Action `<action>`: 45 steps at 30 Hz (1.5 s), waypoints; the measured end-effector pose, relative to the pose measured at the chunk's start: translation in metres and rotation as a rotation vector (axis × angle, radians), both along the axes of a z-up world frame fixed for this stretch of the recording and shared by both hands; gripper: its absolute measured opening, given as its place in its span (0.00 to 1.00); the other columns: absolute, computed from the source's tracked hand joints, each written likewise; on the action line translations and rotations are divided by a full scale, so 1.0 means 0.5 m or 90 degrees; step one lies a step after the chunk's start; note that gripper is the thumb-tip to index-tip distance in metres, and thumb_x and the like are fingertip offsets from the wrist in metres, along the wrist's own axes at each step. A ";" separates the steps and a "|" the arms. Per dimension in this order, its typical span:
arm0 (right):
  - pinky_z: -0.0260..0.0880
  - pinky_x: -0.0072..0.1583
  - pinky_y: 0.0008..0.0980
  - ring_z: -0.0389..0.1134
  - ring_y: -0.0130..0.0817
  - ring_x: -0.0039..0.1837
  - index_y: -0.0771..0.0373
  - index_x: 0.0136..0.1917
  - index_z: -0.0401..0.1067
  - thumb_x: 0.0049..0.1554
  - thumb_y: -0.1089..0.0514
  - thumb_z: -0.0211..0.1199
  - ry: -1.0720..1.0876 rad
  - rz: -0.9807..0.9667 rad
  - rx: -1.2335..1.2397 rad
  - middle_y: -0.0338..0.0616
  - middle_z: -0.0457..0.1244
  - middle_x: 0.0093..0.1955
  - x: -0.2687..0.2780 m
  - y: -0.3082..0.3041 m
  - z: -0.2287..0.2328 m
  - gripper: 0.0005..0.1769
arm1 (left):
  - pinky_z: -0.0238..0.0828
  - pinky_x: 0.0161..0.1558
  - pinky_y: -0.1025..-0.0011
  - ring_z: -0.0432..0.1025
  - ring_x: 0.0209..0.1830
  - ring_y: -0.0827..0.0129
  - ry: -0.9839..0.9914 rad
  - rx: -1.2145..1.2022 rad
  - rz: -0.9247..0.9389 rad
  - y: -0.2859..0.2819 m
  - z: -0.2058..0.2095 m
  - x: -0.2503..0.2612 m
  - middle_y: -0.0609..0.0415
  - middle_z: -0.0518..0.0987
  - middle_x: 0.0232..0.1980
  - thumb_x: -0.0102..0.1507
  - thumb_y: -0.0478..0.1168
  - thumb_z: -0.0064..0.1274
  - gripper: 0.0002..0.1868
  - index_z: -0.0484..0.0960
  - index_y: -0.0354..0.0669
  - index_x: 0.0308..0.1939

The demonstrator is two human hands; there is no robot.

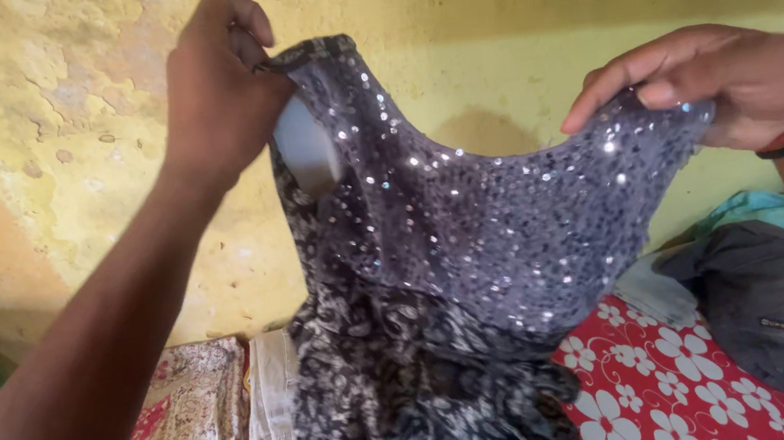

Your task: The person folds a patterned cloth on a floral tablecloth, smoothing and aligning the edges before folding it into a compact rectangle. They then place the folded cloth on a stack of other folded items and briefly handle a sequined garment.

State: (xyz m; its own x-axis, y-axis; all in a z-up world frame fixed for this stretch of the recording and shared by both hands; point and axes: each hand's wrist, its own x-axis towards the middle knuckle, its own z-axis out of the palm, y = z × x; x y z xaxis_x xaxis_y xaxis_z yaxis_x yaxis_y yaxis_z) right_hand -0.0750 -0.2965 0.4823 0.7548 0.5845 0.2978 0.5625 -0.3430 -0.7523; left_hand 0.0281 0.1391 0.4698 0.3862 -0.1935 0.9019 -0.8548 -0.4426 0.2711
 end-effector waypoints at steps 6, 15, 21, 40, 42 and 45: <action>0.67 0.65 0.37 0.68 0.37 0.63 0.61 0.69 0.75 0.61 0.48 0.59 0.003 -0.263 -0.368 0.45 0.70 0.60 -0.004 0.044 0.034 0.26 | 0.81 0.36 0.74 0.81 0.30 0.68 0.552 -0.110 -0.408 0.041 0.038 -0.026 0.45 0.83 0.37 0.67 0.31 0.47 0.14 0.77 0.32 0.55; 0.68 0.59 0.36 0.64 0.29 0.54 0.61 0.52 0.78 0.59 0.52 0.67 -0.042 -0.268 -0.410 0.42 0.65 0.49 0.004 -0.002 0.057 0.13 | 0.70 0.29 0.65 0.74 0.27 0.62 0.510 -0.026 -0.157 0.081 0.034 0.010 0.47 0.77 0.31 0.76 0.45 0.48 0.17 0.73 0.34 0.40; 0.67 0.57 0.46 0.67 0.41 0.61 0.70 0.50 0.72 0.62 0.60 0.61 -0.151 -0.092 -0.128 0.55 0.65 0.59 0.022 -0.030 0.045 0.09 | 0.82 0.53 0.63 0.80 0.40 0.66 0.511 -0.269 -0.460 0.063 0.013 -0.002 0.50 0.81 0.37 0.75 0.43 0.35 0.16 0.76 0.39 0.41; 0.69 0.55 0.37 0.67 0.33 0.58 0.73 0.56 0.70 0.61 0.62 0.64 -0.115 -0.038 -0.033 0.51 0.65 0.57 0.001 0.029 0.013 0.13 | 0.71 0.49 0.74 0.73 0.44 0.81 0.186 -0.070 -0.302 0.030 -0.001 -0.057 0.63 0.82 0.44 0.74 0.42 0.54 0.07 0.82 0.44 0.46; 0.68 0.55 0.34 0.67 0.29 0.57 0.70 0.55 0.71 0.58 0.66 0.64 -0.160 -0.194 -0.163 0.47 0.67 0.56 -0.006 0.046 0.016 0.12 | 0.73 0.48 0.75 0.74 0.44 0.81 0.197 -0.109 -0.331 0.029 -0.003 -0.047 0.63 0.82 0.44 0.74 0.43 0.53 0.07 0.80 0.43 0.47; 0.71 0.54 0.34 0.72 0.30 0.52 0.63 0.59 0.72 0.58 0.66 0.61 -0.170 -0.354 -0.292 0.48 0.71 0.51 -0.009 0.073 0.025 0.15 | 0.69 0.41 0.74 0.73 0.41 0.80 0.251 -0.167 -0.352 0.023 -0.005 -0.043 0.60 0.81 0.43 0.75 0.41 0.54 0.07 0.76 0.42 0.51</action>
State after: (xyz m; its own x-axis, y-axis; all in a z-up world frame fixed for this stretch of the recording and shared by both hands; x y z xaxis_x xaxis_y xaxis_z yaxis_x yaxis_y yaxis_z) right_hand -0.0795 -0.2600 0.4949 0.9104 0.2493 0.3302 0.3586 -0.8735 -0.3292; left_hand 0.0065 0.1508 0.4674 0.6005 -0.2507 0.7593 -0.7514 0.1479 0.6431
